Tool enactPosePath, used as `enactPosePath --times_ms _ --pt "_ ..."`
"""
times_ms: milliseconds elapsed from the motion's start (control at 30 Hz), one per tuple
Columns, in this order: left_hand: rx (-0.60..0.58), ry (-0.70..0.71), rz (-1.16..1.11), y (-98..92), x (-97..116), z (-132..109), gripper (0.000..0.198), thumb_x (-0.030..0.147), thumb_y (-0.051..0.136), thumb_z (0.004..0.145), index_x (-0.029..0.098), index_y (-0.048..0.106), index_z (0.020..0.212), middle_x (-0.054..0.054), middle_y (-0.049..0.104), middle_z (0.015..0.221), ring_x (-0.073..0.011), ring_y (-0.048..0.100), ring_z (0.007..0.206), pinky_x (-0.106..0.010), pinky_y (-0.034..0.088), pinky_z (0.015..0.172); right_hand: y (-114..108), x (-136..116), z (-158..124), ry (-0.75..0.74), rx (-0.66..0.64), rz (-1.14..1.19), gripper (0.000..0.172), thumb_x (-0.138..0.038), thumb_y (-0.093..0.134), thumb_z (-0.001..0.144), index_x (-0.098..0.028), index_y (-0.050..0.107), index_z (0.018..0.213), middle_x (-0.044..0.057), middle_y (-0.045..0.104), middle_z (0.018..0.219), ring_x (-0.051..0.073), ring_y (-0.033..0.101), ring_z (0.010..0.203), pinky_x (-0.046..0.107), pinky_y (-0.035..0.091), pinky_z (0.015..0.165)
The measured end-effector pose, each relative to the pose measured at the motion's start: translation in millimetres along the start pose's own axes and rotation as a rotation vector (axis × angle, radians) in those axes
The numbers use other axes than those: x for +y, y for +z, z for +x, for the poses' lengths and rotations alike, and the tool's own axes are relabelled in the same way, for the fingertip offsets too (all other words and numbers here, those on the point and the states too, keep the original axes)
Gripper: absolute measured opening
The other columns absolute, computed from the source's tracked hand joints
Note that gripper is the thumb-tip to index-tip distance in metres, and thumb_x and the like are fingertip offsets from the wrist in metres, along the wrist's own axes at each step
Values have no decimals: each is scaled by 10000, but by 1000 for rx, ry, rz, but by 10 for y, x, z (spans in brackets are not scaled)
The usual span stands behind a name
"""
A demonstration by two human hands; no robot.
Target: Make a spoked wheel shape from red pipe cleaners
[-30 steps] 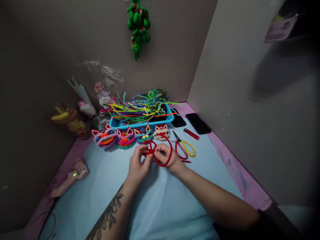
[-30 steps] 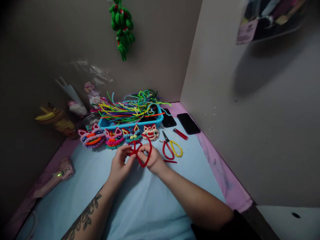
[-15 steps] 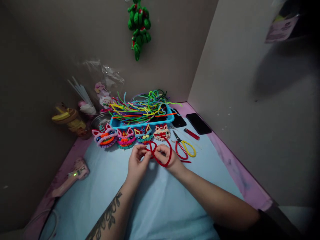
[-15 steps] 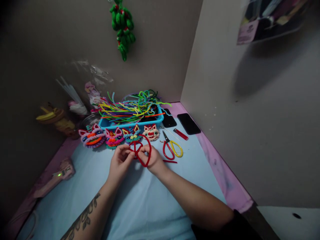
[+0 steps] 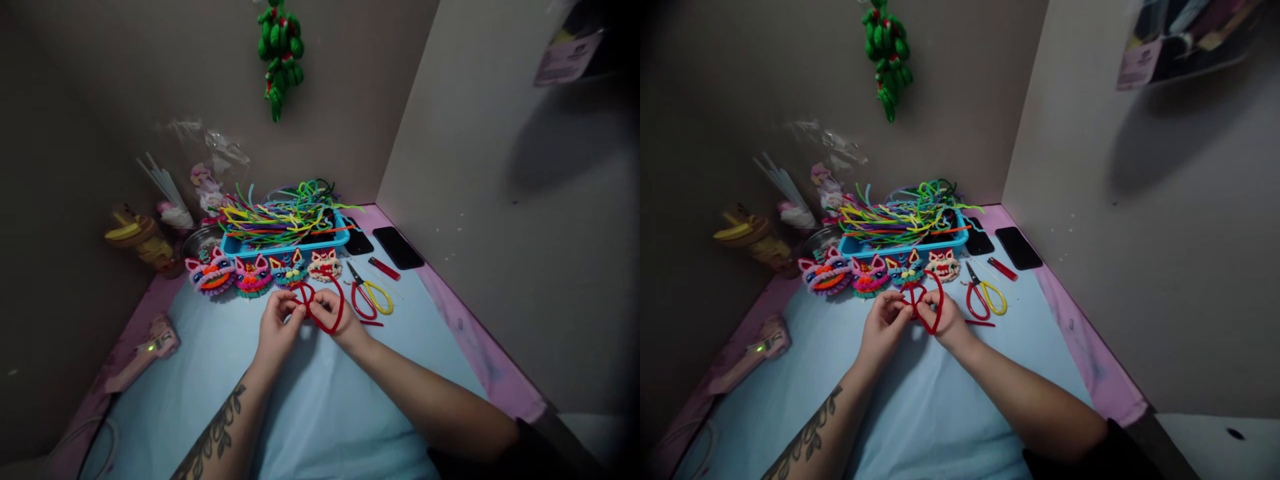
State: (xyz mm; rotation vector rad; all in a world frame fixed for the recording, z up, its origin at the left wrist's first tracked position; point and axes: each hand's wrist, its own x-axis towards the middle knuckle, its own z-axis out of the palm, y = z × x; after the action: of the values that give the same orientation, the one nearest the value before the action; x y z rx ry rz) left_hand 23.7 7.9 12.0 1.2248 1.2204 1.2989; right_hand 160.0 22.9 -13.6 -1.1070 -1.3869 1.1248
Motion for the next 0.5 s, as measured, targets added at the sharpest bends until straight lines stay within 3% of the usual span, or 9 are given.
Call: enactPosePath --times_ms 300,500 --pt "-13 13 18 2 -41 -2 261 302 659 724 188 499 896 31 581 650 -119 583 619 -236 456 620 -3 5 10 -62 -9 -19 241 -298 544 792 -184 464 595 -19 465 649 116 451 603 244 376 572" --pt "-10 72 81 3 -70 -15 216 273 646 742 195 508 889 27 588 684 -124 594 643 -259 466 656 -6 -85 0 1 -42 0 252 -297 537 774 -191 428 573 -24 426 636 118 423 596 247 358 568"
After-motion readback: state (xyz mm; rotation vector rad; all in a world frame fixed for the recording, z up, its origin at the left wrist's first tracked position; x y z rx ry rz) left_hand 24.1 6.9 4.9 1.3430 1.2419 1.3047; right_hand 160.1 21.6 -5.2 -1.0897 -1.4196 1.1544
